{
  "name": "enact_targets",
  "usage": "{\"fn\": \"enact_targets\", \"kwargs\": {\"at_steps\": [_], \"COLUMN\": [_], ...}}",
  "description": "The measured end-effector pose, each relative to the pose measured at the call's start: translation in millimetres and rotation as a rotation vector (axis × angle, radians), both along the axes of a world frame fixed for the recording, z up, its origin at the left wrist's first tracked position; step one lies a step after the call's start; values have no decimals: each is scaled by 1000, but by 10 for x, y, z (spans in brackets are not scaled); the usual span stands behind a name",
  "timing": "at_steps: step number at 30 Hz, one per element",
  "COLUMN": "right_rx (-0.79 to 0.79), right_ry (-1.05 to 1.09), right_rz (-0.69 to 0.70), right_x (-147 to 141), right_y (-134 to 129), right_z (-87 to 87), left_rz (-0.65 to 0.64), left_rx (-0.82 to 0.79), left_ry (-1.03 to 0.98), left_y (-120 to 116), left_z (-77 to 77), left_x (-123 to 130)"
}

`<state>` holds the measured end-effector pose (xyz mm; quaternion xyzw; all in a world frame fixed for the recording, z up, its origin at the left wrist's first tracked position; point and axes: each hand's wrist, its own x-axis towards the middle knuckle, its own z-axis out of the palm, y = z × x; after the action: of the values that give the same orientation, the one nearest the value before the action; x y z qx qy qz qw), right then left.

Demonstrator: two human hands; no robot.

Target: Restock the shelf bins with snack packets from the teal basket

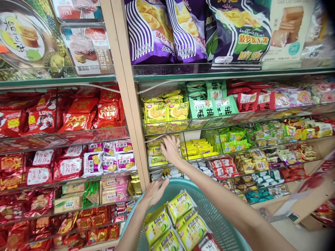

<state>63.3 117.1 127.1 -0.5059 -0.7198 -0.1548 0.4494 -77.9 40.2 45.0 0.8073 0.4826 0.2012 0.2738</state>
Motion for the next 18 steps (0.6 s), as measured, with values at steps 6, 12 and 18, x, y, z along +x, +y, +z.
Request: {"fn": "enact_targets", "kwargs": {"at_steps": [6, 12, 18], "right_rx": [72, 97, 86], "right_ry": [-137, -203, -256], "right_rz": [5, -41, -81], "right_x": [143, 146, 121], "right_y": [34, 52, 36], "right_z": [43, 30, 25], "left_rz": [-8, -13, -21], "left_rx": [21, 15, 16], "left_ry": [-7, -10, -32], "left_y": [17, 32, 59], "left_z": [-21, -64, -124], "left_x": [-5, -24, -46]}}
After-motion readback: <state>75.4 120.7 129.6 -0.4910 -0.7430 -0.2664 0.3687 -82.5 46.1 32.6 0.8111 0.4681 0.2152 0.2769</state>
